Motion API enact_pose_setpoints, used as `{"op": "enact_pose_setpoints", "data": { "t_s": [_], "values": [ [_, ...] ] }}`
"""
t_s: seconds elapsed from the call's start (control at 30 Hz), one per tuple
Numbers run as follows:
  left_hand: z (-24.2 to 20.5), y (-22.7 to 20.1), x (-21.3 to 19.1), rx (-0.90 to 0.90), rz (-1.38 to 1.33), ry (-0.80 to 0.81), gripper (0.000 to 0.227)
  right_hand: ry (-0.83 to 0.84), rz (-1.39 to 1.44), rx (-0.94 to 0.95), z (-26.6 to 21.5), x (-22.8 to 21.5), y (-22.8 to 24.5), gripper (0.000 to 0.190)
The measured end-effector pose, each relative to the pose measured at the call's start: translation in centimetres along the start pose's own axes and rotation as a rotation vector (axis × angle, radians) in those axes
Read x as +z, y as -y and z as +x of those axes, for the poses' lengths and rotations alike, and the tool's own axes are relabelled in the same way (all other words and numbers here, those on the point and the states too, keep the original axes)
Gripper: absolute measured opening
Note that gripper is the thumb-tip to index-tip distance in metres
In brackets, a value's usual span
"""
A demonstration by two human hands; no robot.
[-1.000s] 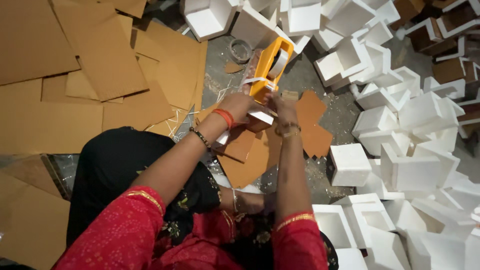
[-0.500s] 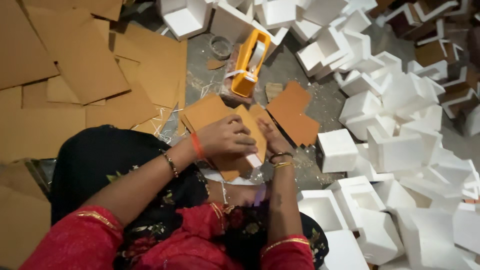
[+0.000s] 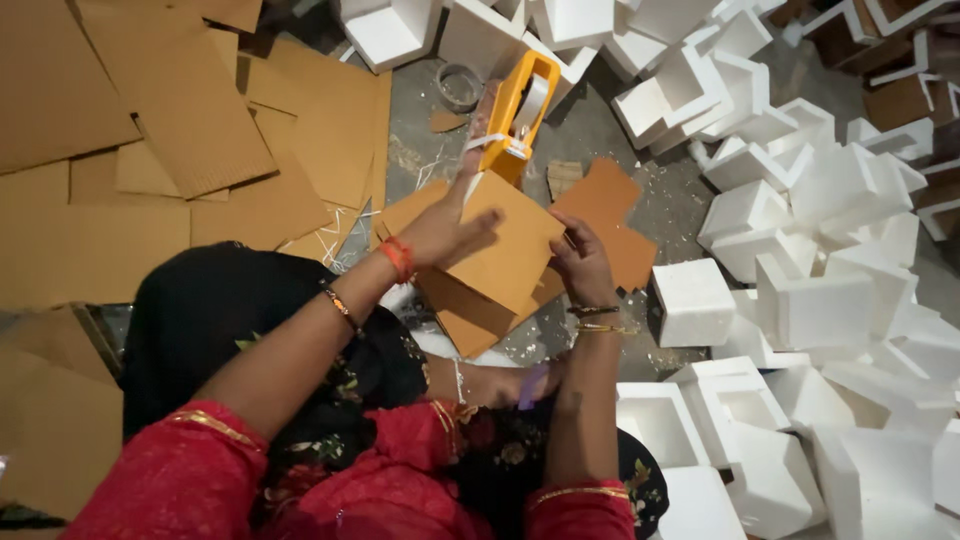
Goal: The person sits on the floor and assembles small boxes by folding brown cardboard pieces and inserting white foam inserts. They use a tape dispenser to seal the cardboard flaps and place the finished boxes aside.
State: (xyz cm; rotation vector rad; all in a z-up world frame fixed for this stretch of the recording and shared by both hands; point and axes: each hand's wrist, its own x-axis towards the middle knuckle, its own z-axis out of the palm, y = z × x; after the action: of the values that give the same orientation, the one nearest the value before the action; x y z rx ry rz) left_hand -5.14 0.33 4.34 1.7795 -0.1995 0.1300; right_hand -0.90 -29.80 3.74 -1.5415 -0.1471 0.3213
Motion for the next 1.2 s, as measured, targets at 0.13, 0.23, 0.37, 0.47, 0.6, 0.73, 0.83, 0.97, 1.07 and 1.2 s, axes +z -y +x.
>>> {"op": "enact_pose_setpoints", "data": {
  "t_s": [0.13, 0.23, 0.37, 0.47, 0.6, 0.73, 0.83, 0.97, 1.07, 1.2],
  "values": [
    [0.6, 1.4, 0.3, 0.111, -0.359, -0.001, 0.062, -0.235, -0.011, 0.001, 4.9, 2.4, 3.1, 0.025],
    [1.2, 2.1, 1.5, -0.379, -0.560, -0.039, 0.060, -0.262, 0.060, 0.156, 13.1, 2.9, 3.1, 0.026],
    [1.2, 3.6, 2.8, -0.359, -0.473, -0.072, 0.052, -0.121, -0.610, 0.445, 18.7, 4.2, 1.4, 0.030],
    [1.4, 5.1, 4.0, -0.380, -0.555, -0.077, 0.053, -0.327, -0.623, 0.089, 17.0, 5.9, 2.2, 0.025],
    [2.5, 6.9, 5.3, -0.381, -0.517, -0.094, 0.055, -0.549, -0.312, 0.046, 7.5, 10.5, 5.2, 0.022],
    [2.5, 6.7, 6.4, -0.205, -0.453, -0.187, 0.046, -0.474, -0.343, 0.003, 0.1, 14.1, 6.2, 0.024],
    [2.7, 5.1, 6.1, -0.275, -0.483, -0.128, 0.044, -0.433, -0.453, 0.015, -1.5, 14.2, 5.1, 0.030],
    [1.1, 3.6, 5.2, -0.294, -0.175, -0.023, 0.065, -0.237, -0.925, 0.108, 1.1, 10.8, 5.3, 0.038],
    [0.8, 3.7, 5.1, -0.317, -0.126, -0.015, 0.069, -0.289, -1.090, 0.100, 5.3, 8.1, 6.0, 0.048],
    [0.8, 4.7, 5.7, -0.198, -0.217, -0.074, 0.077, -0.158, -0.968, 0.352, 13.8, 6.9, 2.8, 0.047]
  ]
}}
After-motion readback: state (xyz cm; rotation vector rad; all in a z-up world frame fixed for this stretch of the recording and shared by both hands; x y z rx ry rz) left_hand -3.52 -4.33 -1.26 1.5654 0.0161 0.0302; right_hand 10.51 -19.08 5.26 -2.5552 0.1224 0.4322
